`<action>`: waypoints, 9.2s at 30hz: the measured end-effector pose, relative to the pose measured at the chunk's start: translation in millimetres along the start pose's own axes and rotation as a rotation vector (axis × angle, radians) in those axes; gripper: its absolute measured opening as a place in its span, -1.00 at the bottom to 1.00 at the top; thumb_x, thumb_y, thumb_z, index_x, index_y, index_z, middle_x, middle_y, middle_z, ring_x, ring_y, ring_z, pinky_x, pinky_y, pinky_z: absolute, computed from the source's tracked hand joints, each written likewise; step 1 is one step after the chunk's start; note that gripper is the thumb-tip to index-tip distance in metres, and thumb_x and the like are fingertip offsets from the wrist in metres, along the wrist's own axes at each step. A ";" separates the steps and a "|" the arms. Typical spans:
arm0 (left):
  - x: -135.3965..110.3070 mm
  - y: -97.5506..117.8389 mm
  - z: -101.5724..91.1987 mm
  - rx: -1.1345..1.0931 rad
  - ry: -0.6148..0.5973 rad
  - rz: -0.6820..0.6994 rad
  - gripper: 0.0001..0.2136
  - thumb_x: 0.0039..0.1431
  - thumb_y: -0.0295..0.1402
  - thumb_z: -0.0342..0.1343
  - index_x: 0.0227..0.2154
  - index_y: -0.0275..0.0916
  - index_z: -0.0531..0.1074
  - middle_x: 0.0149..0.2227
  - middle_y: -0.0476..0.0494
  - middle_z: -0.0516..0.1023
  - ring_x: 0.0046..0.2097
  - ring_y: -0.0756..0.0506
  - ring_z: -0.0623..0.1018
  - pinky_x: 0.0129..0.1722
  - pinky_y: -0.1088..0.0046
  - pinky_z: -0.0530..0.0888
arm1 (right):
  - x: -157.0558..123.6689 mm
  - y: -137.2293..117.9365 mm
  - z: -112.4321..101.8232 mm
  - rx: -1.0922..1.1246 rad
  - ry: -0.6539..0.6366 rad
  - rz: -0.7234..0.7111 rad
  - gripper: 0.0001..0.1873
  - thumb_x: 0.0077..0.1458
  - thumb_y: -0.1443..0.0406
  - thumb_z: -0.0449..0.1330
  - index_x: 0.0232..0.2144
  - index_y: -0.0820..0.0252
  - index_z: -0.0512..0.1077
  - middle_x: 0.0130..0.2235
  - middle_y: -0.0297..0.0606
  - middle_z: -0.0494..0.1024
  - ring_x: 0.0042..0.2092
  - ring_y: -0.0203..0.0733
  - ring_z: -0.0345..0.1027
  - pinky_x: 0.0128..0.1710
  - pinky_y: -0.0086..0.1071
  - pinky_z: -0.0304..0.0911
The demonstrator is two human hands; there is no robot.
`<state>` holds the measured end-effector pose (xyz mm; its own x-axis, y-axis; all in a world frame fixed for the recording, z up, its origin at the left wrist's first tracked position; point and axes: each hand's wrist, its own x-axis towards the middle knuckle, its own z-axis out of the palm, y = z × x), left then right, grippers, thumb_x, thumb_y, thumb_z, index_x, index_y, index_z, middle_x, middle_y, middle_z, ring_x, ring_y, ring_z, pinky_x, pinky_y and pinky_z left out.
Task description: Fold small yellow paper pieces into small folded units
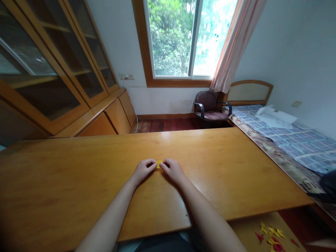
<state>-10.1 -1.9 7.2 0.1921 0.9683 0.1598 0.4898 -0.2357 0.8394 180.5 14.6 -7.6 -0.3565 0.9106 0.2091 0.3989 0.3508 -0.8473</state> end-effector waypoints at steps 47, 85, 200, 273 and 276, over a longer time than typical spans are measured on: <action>4.8 -5.1 -5.1 -0.132 -0.193 -0.101 -0.75 0.14 -0.19 0.06 -0.44 -0.28 0.50 -0.47 -0.04 0.53 -0.39 -0.05 0.49 -0.36 0.50 0.38 | 10.2 1.3 -14.7 0.358 -0.170 0.134 -0.68 0.13 0.10 0.18 -0.41 0.27 0.46 -0.50 -0.35 0.47 -0.50 -0.31 0.31 -0.46 -0.46 0.24; -0.7 -5.3 -8.0 -0.094 -0.132 -0.058 -0.75 0.17 -0.21 0.07 -0.42 -0.28 0.53 -0.40 -0.07 0.58 -0.30 -0.08 0.51 -0.26 0.49 0.38 | 6.3 1.2 -12.3 0.187 -0.173 0.076 -0.73 0.13 0.20 0.19 -0.49 0.27 0.50 -0.49 -0.36 0.49 -0.42 -0.29 0.31 -0.39 -0.48 0.14; -1.1 -0.8 -3.4 -0.146 -0.119 -0.084 -0.78 0.14 -0.22 0.13 -0.40 -0.27 0.55 -0.38 -0.07 0.59 -0.29 -0.08 0.51 -0.25 0.48 0.38 | 2.1 -5.7 -13.3 0.241 -0.167 0.123 -0.73 0.10 0.19 0.20 -0.48 0.29 0.53 -0.53 -0.33 0.48 -0.46 -0.30 0.31 -0.44 -0.48 0.16; -3.3 -3.5 1.6 -0.219 0.013 -0.077 -0.77 0.10 -0.21 0.18 -0.26 -0.23 0.55 -0.32 -0.09 0.60 -0.27 -0.07 0.55 -0.21 0.45 0.46 | 3.5 1.5 -9.3 0.342 -0.092 0.154 -0.68 0.08 0.10 0.22 -0.47 0.27 0.50 -0.52 -0.32 0.47 -0.46 -0.29 0.33 -0.43 -0.46 0.21; -3.4 -1.4 1.1 -0.221 0.011 -0.084 -0.77 0.10 -0.20 0.17 -0.26 -0.22 0.55 -0.33 -0.10 0.60 -0.27 -0.08 0.55 -0.21 0.44 0.47 | 3.6 2.1 -9.3 0.349 -0.085 0.140 -0.69 0.08 0.10 0.23 -0.45 0.26 0.50 -0.51 -0.32 0.48 -0.46 -0.29 0.33 -0.43 -0.46 0.22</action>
<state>-10.5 -4.9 4.8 0.1486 0.9849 0.0887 0.3051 -0.1310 0.9433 188.0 20.6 -4.1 -0.3932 0.9180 0.0507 0.1422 0.1152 -0.9831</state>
